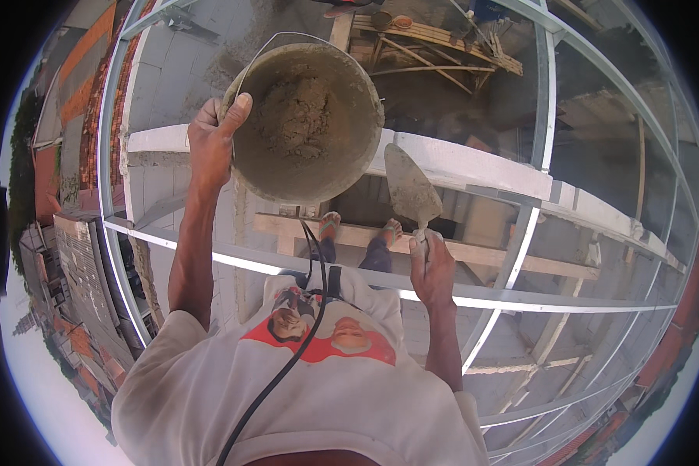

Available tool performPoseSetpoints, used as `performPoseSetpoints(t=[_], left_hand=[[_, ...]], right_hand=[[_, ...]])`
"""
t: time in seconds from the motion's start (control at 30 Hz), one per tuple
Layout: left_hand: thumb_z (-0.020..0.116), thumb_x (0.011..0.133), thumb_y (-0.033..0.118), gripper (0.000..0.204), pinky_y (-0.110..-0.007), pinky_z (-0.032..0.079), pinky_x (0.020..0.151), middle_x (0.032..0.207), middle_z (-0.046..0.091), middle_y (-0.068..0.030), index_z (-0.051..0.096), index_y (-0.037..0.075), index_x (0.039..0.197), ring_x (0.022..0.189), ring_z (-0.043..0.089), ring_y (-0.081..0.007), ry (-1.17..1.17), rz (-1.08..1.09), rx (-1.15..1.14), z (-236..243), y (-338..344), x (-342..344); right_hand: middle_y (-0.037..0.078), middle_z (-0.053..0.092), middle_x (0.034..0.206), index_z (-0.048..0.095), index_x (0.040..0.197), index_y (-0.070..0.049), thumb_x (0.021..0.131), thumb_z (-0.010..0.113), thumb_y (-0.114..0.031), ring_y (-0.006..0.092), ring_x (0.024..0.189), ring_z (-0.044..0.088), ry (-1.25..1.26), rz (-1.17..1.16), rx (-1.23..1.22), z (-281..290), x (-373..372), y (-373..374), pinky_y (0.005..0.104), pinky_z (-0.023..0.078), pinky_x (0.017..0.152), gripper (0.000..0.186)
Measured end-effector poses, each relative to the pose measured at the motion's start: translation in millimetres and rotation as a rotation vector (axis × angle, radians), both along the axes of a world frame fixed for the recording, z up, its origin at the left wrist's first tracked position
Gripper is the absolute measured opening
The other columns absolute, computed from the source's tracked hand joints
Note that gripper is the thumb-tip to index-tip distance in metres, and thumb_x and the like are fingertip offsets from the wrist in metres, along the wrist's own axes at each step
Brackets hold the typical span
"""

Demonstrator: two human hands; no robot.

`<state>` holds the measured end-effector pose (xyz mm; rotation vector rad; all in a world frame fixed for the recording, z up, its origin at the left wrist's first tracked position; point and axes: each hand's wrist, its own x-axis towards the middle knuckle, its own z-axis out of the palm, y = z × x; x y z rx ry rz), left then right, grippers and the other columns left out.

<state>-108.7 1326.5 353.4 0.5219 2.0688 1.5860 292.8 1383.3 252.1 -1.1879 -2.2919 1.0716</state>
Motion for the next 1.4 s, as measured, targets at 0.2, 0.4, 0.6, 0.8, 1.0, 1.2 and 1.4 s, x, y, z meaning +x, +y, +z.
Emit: performPoseSetpoints(t=[0.2,0.4,0.6,0.8,1.0,1.2,1.4], left_hand=[[0.082,0.093,0.026,0.041,-0.024,0.028,0.057,0.069,0.047,0.0084,0.051,0.013,0.07,0.064,0.035,-0.0041,0.14,-0.134,0.051,-21.7,61.2,39.5],[0.08,0.095,0.028,0.045,-0.027,0.032,0.058,0.068,0.044,0.0064,0.047,0.011,0.07,0.064,0.037,-0.0066,0.316,-0.297,-0.033,-29.7,83.7,82.7],[0.079,0.095,0.024,0.042,-0.028,0.034,0.057,0.069,0.043,0.0043,0.048,0.008,0.072,0.066,0.038,-0.0072,0.394,-0.503,0.007,-32.8,74.0,71.4],[0.08,0.094,0.026,0.039,-0.03,0.04,0.058,0.069,0.049,0.0009,0.054,0.003,0.078,0.068,0.042,-0.0094,0.364,-0.572,0.027,-40.0,69.9,44.5],[0.08,0.095,0.034,0.044,-0.029,0.037,0.058,0.068,0.043,0.0039,0.051,0.007,0.075,0.067,0.04,-0.008,0.328,-0.423,0.023,-43.2,70.4,27.5],[0.083,0.089,0.046,0.049,-0.032,0.044,0.06,0.067,0.052,-0.0006,0.063,0.001,0.084,0.068,0.046,-0.0112,0.403,-0.601,-0.045,-40.7,86.2,30.2],[0.083,0.089,0.045,0.05,-0.032,0.042,0.059,0.067,0.048,-0.0003,0.06,0.002,0.081,0.067,0.043,-0.011,0.368,-0.547,-0.052,-36.0,83.9,33.4]], right_hand=[[0.019,0.069,0.105,0.068,0.113,-0.001,0.097,0.068,-0.024,0.0362,0.09,0.071,-0.217,-0.026,0.541,49.7,-40.5,42.7,0.0466,0.06,0.074,0.027],[0.017,0.068,0.103,0.069,0.109,0.0,0.085,0.068,-0.012,0.0312,0.092,0.073,-0.5,0.068,0.553,42.2,-93.8,94.8,0.0418,0.061,0.076,0.027],[0.026,0.071,0.099,0.069,0.105,0.003,0.093,0.063,-0.018,0.0413,0.088,0.074,-0.491,0.144,0.237,23.1,-111.4,101.8,0.0495,0.061,0.076,0.025],[0.027,0.073,0.09,0.071,0.099,0.003,0.095,0.063,-0.024,0.0435,0.087,0.074,-0.437,0.402,-0.037,18.7,-121.6,77.7,0.0524,0.06,0.078,0.028],[0.023,0.072,0.09,0.075,0.096,-0.001,0.088,0.064,-0.012,0.0369,0.086,0.076,-0.519,0.24,0.304,62.1,-125.7,79.3,0.0468,0.062,0.072,0.018],[0.012,0.07,0.085,0.076,0.083,-0.007,0.076,0.072,-0.015,0.026,0.079,0.073,-0.546,0.322,0.906,60.9,-158.3,95.6,0.035,0.056,0.059,0.011],[0.019,0.07,0.092,0.076,0.097,-0.002,0.078,0.071,-0.011,0.0306,0.083,0.075,-0.503,0.551,0.682,54.2,-138.7,79.0,0.039,0.061,0.062,0.021]])
